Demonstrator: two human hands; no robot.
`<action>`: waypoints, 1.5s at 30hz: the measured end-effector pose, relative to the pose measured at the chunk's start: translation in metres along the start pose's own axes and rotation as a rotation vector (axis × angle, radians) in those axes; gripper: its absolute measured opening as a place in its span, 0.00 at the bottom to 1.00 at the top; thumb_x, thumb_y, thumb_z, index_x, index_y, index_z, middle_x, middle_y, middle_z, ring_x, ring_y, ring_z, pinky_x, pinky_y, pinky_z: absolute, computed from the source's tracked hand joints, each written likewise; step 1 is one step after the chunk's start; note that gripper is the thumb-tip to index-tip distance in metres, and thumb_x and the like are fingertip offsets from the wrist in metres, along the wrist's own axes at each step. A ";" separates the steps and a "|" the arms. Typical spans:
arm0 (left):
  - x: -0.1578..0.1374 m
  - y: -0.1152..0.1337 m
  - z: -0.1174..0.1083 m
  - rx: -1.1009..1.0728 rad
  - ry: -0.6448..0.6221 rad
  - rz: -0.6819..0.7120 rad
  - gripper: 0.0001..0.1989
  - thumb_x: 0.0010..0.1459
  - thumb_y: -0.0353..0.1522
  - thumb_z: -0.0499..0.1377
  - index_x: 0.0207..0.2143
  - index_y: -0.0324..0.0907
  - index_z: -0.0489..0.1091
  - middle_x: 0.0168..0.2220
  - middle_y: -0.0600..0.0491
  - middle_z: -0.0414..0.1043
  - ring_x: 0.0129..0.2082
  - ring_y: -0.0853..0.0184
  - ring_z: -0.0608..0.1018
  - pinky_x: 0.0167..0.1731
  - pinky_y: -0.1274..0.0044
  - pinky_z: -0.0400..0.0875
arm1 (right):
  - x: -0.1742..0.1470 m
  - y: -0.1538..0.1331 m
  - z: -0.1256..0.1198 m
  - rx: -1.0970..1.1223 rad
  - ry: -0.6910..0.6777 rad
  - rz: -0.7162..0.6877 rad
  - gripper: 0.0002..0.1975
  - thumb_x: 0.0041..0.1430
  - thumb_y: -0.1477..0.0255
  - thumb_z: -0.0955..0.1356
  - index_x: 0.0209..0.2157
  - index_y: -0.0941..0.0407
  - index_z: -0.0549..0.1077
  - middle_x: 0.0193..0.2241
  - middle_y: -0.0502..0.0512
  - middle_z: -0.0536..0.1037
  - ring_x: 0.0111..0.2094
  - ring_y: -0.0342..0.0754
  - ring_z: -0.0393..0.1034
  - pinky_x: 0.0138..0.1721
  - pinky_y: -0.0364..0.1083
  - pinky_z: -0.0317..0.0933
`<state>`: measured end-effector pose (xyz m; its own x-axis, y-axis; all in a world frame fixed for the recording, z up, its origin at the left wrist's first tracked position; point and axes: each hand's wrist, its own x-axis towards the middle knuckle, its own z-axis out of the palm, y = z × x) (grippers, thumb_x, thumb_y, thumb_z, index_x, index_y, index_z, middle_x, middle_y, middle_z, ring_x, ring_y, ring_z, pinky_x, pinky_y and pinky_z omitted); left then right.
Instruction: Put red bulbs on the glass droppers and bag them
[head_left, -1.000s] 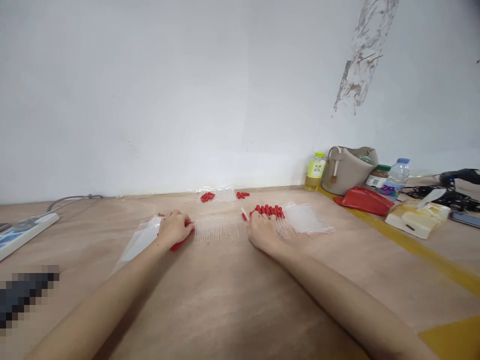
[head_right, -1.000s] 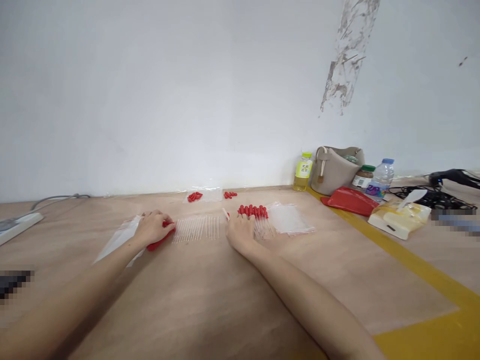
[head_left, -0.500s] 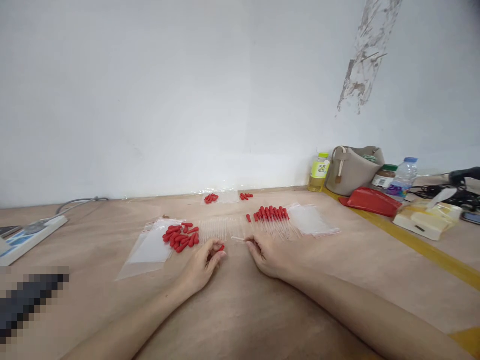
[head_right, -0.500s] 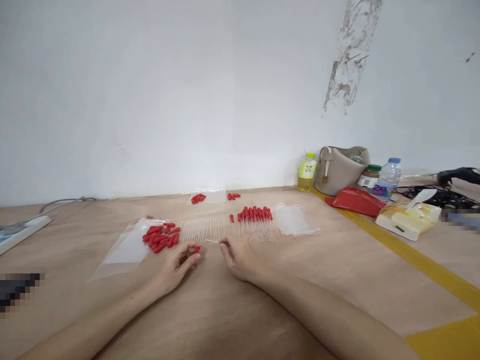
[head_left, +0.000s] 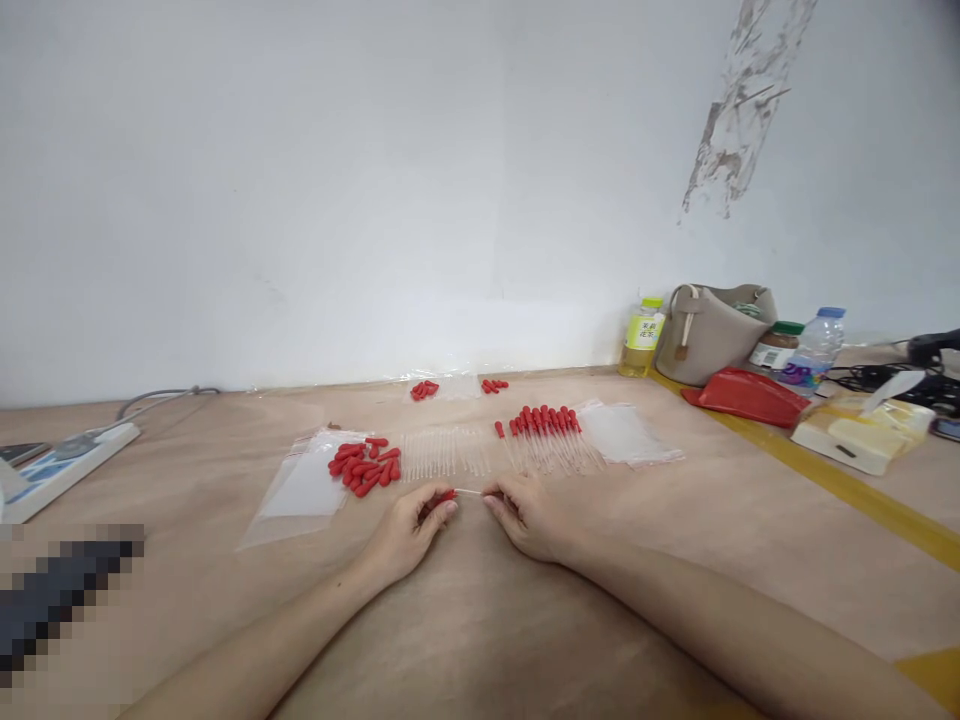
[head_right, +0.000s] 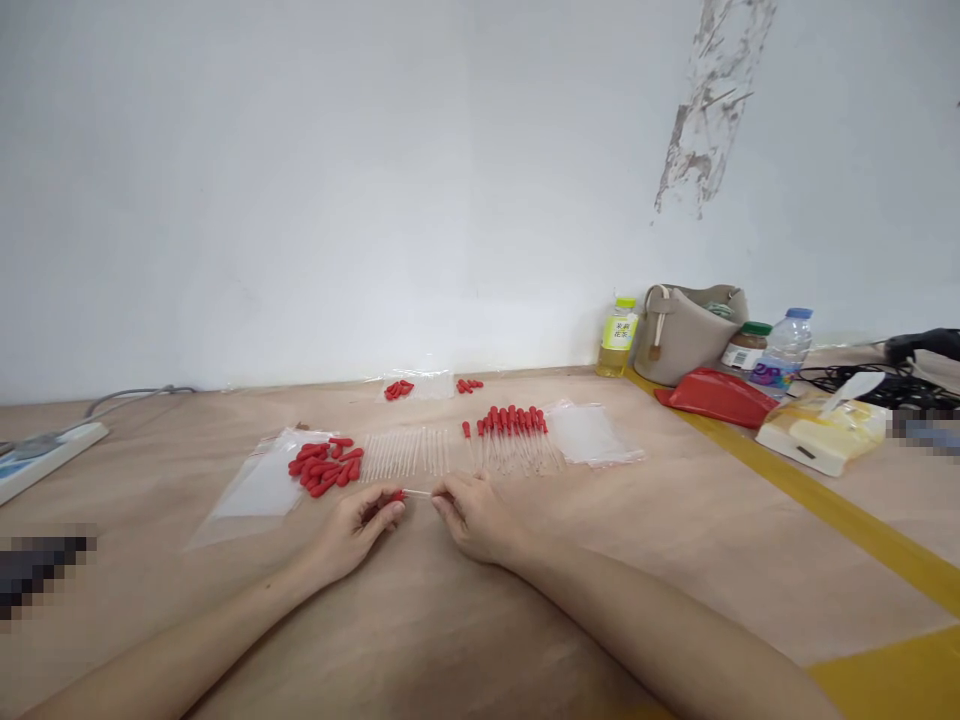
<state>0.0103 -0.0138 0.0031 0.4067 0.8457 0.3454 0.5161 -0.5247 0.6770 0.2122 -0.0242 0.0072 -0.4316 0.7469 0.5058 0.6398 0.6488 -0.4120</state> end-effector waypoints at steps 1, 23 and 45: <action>0.000 0.000 0.000 0.005 0.005 0.006 0.11 0.57 0.37 0.49 0.34 0.40 0.66 0.25 0.56 0.67 0.25 0.70 0.69 0.26 0.80 0.63 | 0.000 0.000 0.000 0.002 -0.010 0.000 0.08 0.58 0.72 0.58 0.32 0.56 0.68 0.27 0.49 0.73 0.30 0.42 0.64 0.36 0.43 0.52; -0.006 0.008 -0.002 0.277 -0.108 0.231 0.12 0.59 0.35 0.48 0.28 0.40 0.66 0.25 0.54 0.66 0.26 0.70 0.68 0.27 0.79 0.60 | 0.000 0.006 -0.006 -0.201 -0.099 -0.151 0.13 0.59 0.71 0.57 0.30 0.54 0.72 0.26 0.50 0.74 0.27 0.41 0.63 0.38 0.46 0.46; -0.006 0.003 -0.020 0.369 0.133 0.217 0.14 0.55 0.37 0.53 0.43 0.43 0.62 0.38 0.49 0.66 0.40 0.62 0.68 0.39 0.71 0.64 | 0.022 0.006 -0.032 -0.197 -0.062 0.181 0.11 0.56 0.72 0.59 0.25 0.58 0.69 0.26 0.53 0.72 0.27 0.42 0.64 0.27 0.40 0.52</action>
<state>-0.0055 -0.0184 0.0164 0.4470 0.7049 0.5508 0.6741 -0.6702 0.3106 0.2268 -0.0089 0.0403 -0.3333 0.8593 0.3880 0.8185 0.4680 -0.3333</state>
